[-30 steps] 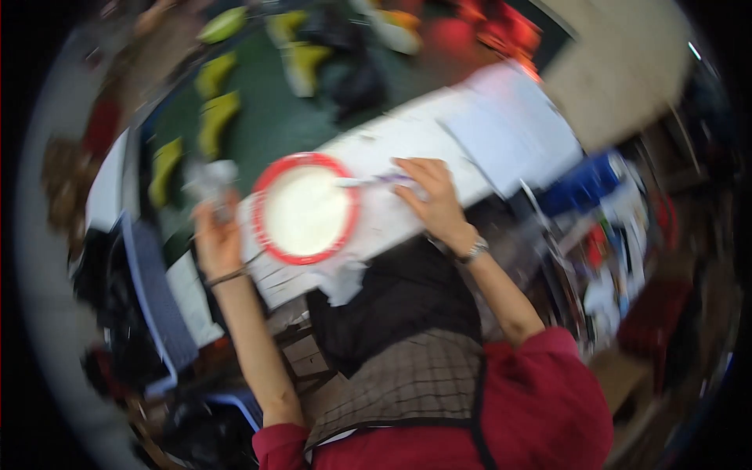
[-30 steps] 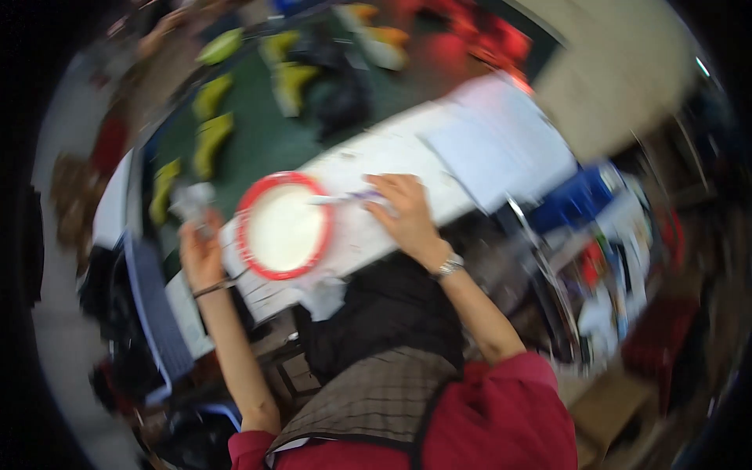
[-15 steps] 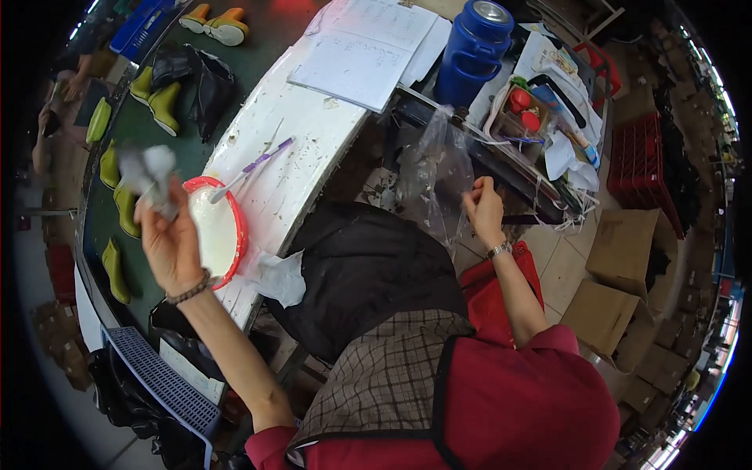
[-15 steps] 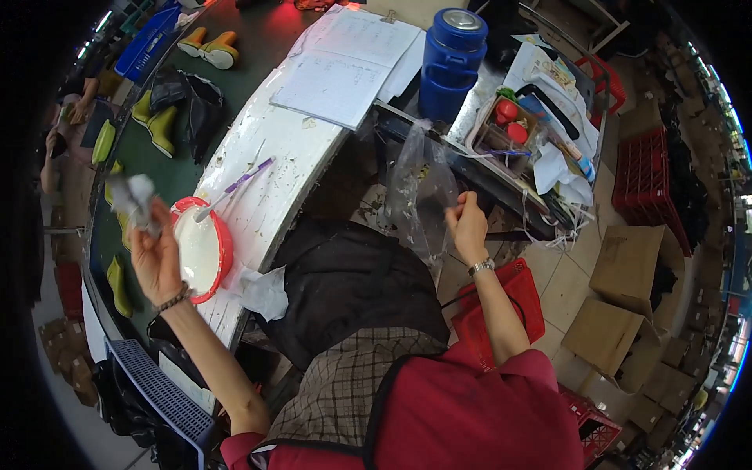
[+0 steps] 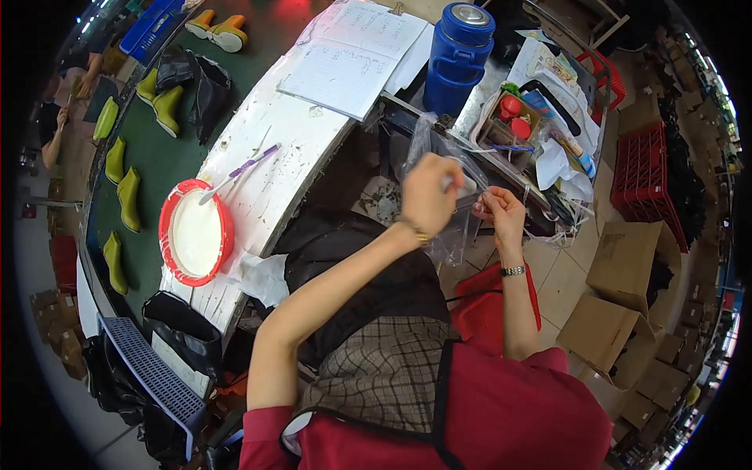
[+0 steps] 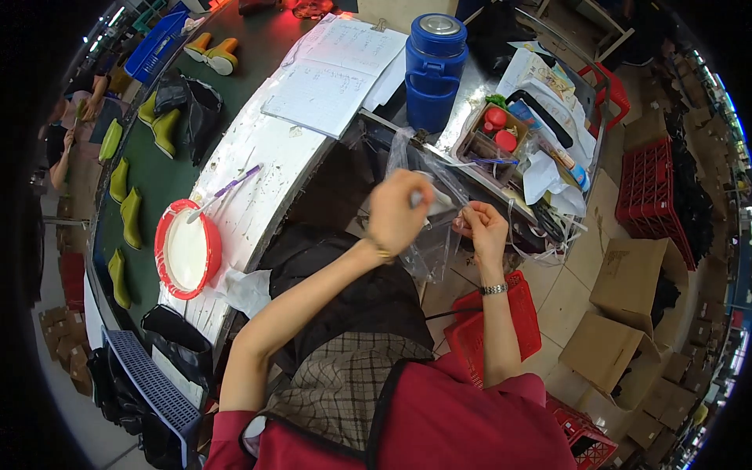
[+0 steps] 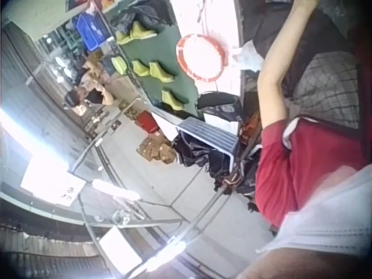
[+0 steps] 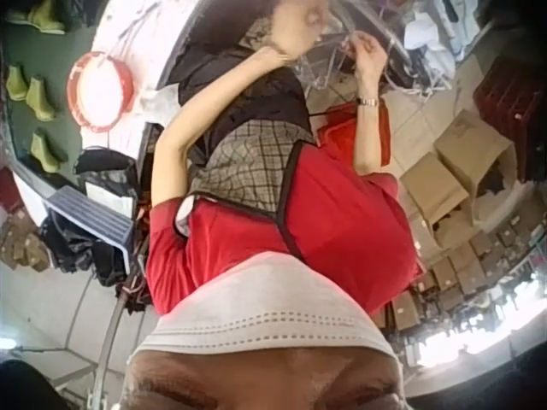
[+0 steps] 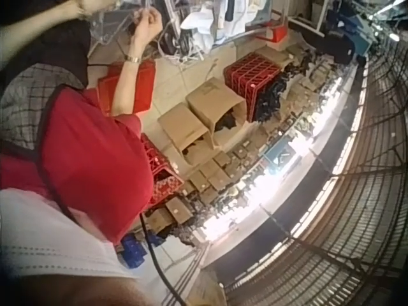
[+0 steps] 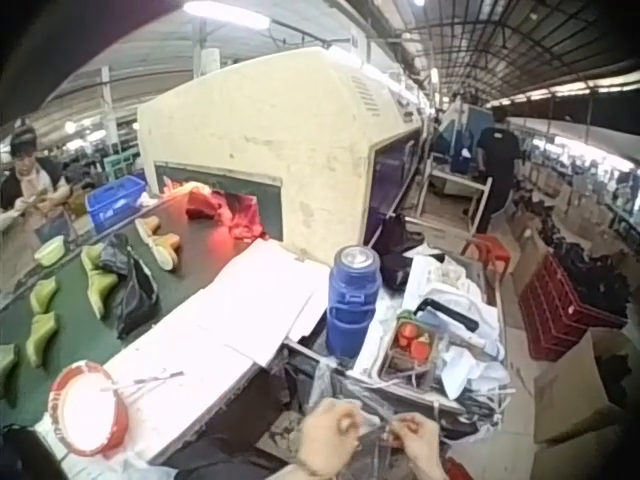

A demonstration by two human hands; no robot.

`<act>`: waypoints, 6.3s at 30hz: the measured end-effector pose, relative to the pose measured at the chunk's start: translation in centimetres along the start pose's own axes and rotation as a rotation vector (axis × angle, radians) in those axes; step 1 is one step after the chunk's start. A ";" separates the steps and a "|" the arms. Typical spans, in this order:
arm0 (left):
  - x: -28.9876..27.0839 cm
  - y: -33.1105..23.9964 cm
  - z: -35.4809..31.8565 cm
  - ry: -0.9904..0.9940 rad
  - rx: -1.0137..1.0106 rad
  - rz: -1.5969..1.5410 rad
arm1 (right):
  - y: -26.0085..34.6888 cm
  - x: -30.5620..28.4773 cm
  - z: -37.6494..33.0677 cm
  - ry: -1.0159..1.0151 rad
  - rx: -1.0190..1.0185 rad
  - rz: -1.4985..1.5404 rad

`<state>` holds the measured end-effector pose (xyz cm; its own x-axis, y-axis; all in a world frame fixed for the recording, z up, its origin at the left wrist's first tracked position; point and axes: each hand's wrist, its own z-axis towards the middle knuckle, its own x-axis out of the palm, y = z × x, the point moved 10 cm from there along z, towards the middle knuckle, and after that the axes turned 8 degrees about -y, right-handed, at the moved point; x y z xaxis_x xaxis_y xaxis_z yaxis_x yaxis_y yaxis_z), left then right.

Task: The worker applies white glue to the bottom and inner edges of black leather shoes using a small brush, then places them onto a conveyor belt.

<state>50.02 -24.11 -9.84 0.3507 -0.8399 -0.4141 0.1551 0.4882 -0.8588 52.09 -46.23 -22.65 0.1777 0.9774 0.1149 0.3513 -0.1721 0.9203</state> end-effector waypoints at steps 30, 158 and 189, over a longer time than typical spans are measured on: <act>-52.5 -2.1 -31.5 -1.158 -0.458 0.896 | 6.7 47.4 -18.7 1.140 -1.323 -0.635; -52.9 2.3 -35.2 -1.177 -0.448 -0.109 | 10.9 53.9 -26.2 1.237 -1.273 -0.684; -44.5 4.7 -27.6 -0.692 -0.786 -0.782 | 15.3 56.8 -38.5 1.796 -1.426 -0.231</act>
<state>9.67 9.02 -3.73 0.8499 -0.4265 0.3095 0.0376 -0.5367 -0.8429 32.18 11.38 12.33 -0.7512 0.1796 -0.6351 -0.5508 -0.7008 0.4533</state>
